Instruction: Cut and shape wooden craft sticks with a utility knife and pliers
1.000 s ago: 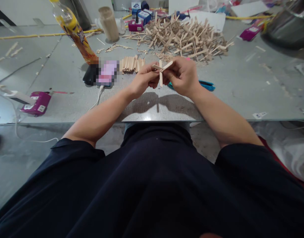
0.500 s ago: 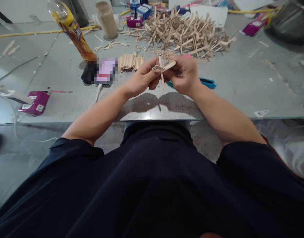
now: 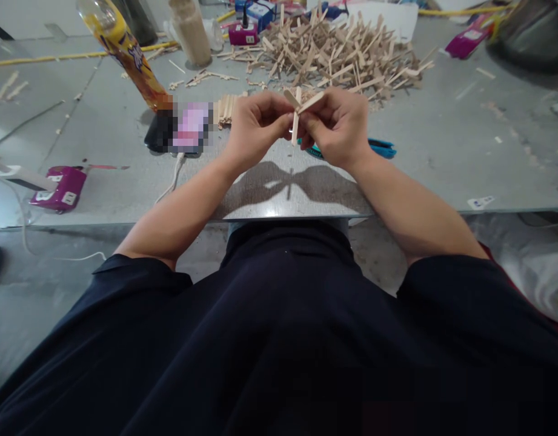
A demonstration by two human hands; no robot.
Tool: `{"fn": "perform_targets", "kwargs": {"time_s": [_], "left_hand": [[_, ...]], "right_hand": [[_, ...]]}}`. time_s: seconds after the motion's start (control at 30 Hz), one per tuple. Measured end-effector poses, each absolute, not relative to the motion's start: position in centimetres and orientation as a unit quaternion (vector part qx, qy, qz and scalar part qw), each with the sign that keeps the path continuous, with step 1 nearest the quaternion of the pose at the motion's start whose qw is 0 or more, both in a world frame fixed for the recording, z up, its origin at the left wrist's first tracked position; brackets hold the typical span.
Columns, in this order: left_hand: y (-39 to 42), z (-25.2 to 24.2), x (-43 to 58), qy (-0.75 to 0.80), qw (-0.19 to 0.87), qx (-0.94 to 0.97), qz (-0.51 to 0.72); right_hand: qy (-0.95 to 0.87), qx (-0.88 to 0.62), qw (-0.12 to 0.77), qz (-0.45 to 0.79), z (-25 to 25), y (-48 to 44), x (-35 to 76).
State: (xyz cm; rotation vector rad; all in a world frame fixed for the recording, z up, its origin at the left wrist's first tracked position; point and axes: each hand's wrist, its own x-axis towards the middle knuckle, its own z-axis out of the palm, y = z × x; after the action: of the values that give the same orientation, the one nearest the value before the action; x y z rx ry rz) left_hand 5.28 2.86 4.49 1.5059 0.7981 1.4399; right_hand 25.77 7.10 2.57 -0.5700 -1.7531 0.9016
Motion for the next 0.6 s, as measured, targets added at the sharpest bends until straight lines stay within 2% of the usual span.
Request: {"fn": "perform_targets", "kwargs": {"time_s": [0.3, 0.5, 0.6], "left_hand": [[4.4, 3.5, 4.4, 0.316, 0.388, 0.645, 0.578], [3.9, 4.4, 3.7, 0.347, 0.408, 0.668, 0.517], [3.8, 4.5, 4.1, 0.349, 0.419, 0.650, 0.529]], "right_hand": [[-0.737, -0.245, 0.496, 0.389, 2.8, 6.6, 25.8], [-0.755, -0.258, 0.481, 0.364, 2.4, 7.3, 26.0], [-0.743, -0.265, 0.492, 0.369, 2.6, 7.2, 25.9]]}}
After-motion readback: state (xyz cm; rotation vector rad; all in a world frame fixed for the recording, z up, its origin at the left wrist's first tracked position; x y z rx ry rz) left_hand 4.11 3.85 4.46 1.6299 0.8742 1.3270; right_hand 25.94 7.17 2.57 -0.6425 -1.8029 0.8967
